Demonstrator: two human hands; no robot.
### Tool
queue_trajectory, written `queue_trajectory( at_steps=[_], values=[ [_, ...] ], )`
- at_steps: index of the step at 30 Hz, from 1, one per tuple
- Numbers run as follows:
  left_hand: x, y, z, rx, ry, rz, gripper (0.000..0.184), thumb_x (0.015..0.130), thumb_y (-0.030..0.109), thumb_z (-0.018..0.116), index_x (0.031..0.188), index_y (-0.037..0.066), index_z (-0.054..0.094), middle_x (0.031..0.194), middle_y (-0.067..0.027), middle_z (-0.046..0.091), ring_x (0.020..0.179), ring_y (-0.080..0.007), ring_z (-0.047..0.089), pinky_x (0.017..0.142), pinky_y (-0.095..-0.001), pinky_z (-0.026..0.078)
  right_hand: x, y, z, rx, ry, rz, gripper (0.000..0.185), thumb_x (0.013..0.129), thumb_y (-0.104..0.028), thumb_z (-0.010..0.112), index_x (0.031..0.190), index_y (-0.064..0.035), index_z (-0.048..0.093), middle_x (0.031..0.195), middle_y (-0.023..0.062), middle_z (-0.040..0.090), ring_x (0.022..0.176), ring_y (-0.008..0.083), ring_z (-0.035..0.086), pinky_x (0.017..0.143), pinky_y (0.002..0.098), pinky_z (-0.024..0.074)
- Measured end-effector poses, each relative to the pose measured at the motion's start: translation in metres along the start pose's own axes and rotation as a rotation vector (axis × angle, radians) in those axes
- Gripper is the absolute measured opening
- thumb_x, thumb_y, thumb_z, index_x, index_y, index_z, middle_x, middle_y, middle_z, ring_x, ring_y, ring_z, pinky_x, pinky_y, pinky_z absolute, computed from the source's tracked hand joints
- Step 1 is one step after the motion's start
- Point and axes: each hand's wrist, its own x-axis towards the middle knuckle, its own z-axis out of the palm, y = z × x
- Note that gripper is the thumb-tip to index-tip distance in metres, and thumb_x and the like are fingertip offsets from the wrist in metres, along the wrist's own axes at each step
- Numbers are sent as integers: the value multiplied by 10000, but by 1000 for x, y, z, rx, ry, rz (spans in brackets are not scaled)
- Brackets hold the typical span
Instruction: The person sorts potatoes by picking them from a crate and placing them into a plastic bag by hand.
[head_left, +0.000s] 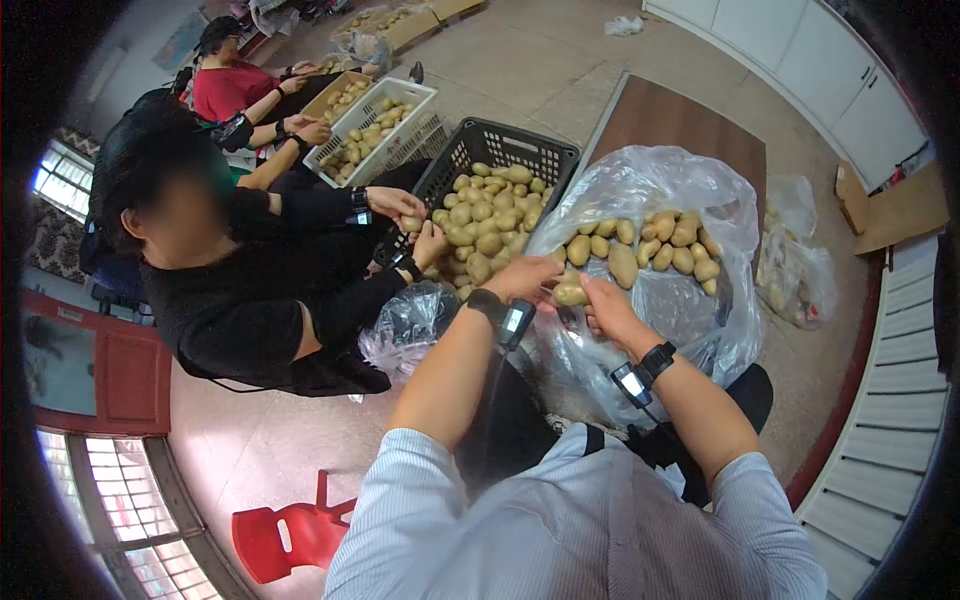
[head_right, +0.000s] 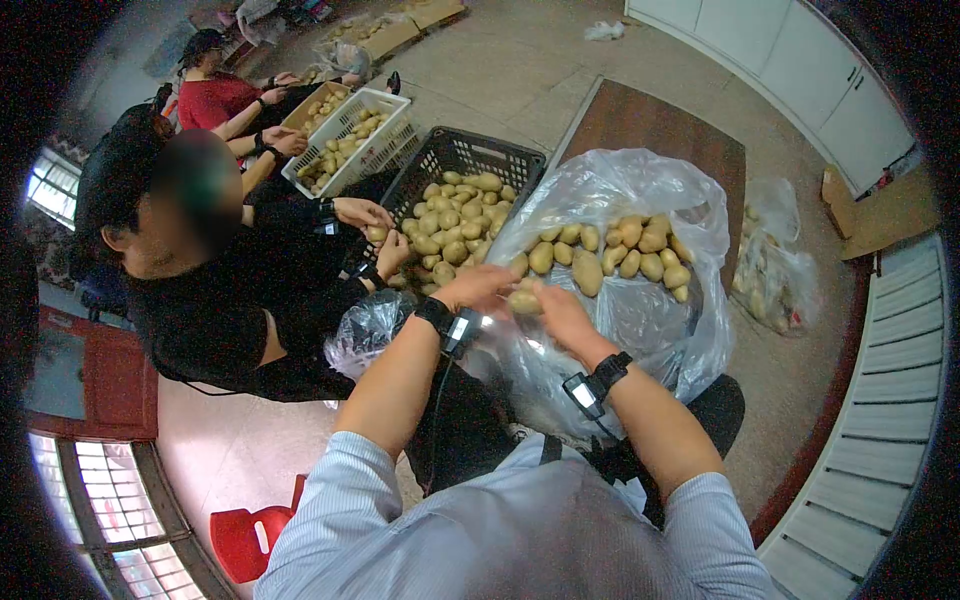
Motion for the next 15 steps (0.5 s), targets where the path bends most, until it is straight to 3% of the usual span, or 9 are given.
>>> queue_trajectory(
  at_steps=[1,4,6,7,8,10,12,13,15],
  values=[
    [3,-4,-4,1,1,1,461,877,300,648,1177,-20,504,1139,-205,560,895,-357,648,725,-435,580,-1,-3,1,0,0,-2,440,952,-453,453,1081,-57,596,716,12,534,545,92,449,461,254,365],
    [-5,0,2,596,-154,387,438,879,276,650,1162,-35,528,1070,-196,586,863,-307,661,671,-373,580,-3,-9,5,-24,10,-220,400,960,-399,465,1135,-62,589,785,23,567,566,92,467,504,249,400],
    [-21,16,16,29,-28,0,393,875,240,659,1143,-23,544,990,-153,610,784,-259,658,628,-338,560,0,-11,5,-162,-39,-267,380,961,-350,479,1179,-50,562,872,42,596,644,94,508,574,249,436],
    [-15,10,10,29,-33,-2,393,875,240,659,1143,-23,544,990,-153,610,784,-259,658,628,-338,560,-2,-14,5,-162,-33,-264,380,961,-350,479,1179,-50,562,872,42,596,644,94,508,574,249,436],
    [-7,-1,0,289,-85,246,372,875,227,659,1131,-18,544,959,-139,612,759,-249,649,613,-339,556,-4,-16,4,-178,-54,-254,391,957,-347,487,1199,-46,545,901,71,611,700,118,541,622,269,454],
    [-4,-2,-3,547,-147,497,351,876,214,659,1119,-13,544,928,-124,614,734,-239,641,598,-340,552,-2,-13,-2,-194,-65,-242,404,952,-344,494,1219,-42,528,930,101,627,755,142,575,669,288,472],
    [-3,1,-4,-127,52,53,331,886,208,649,1121,5,534,944,-106,611,735,-229,633,595,-347,547,17,7,-11,-331,17,-363,433,932,-332,521,1247,-36,502,1025,174,632,888,256,610,798,362,479],
    [-4,2,-5,-125,47,52,331,886,208,649,1121,5,534,944,-106,611,735,-229,633,595,-347,547,24,17,-17,-330,23,-361,433,932,-332,521,1247,-36,502,1025,174,632,888,256,610,798,362,479],
    [-7,0,-11,-126,146,115,312,902,218,628,1127,26,527,935,-93,606,710,-209,619,595,-335,548,33,30,-32,-827,246,-478,433,886,-278,555,1243,-38,509,1145,215,588,992,364,579,884,427,454]
  ],
)
